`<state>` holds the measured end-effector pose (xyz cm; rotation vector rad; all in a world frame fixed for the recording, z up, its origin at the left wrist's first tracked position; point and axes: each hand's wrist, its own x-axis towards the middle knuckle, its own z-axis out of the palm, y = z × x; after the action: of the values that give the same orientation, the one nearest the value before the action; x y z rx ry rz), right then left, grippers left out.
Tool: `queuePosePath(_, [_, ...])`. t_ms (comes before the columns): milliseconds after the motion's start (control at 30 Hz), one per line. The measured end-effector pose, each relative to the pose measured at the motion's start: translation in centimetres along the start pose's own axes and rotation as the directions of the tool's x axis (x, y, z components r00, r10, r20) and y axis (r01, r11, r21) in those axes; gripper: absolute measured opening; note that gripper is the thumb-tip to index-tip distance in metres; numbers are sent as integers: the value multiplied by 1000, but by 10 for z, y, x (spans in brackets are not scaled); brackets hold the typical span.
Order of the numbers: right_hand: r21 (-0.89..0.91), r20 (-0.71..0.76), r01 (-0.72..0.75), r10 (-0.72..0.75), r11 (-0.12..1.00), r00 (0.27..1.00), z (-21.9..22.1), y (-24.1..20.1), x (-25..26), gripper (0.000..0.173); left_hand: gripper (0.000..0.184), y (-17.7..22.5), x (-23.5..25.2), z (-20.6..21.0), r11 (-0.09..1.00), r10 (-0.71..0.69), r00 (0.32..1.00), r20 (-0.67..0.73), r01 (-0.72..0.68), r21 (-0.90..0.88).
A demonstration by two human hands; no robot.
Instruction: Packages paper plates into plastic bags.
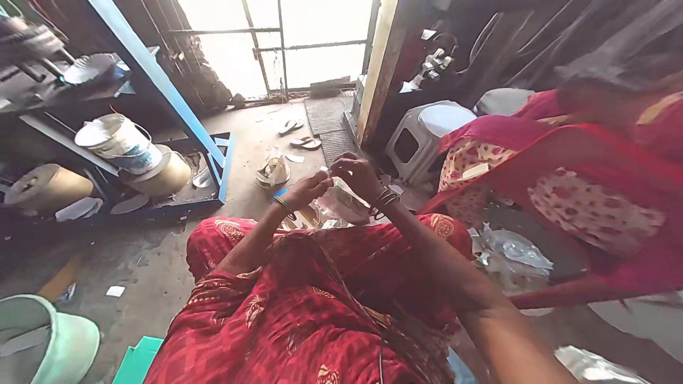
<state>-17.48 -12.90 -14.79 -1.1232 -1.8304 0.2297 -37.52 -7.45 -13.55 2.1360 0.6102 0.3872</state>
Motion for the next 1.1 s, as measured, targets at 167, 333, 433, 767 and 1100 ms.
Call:
queuePosePath(167, [75,-12,-60,61,995,998,-3,-4,0,14,26,19,2,-5,824,122,992,-9,-96,559])
queuePosePath(333, [107,-53,97,-92,990,994,-6,-7,18,18,20,34,-8,-15,548,217,976,-24,-101,830])
queuePosePath(433, [171,-78,24,-11,985,997,2,-12,33,16,24,49,-13,-30,532,187,980,-69,-42,846])
queuePosePath(767, [166,113,-98,80,981,990,5,-27,68,20,21,40,-18,-55,396,454,888,-77,-124,910])
queuePosePath(1100, [356,23,-154,156,922,987,36,-23,49,52,22,27,-5,-69,637,360,908,-214,-71,768])
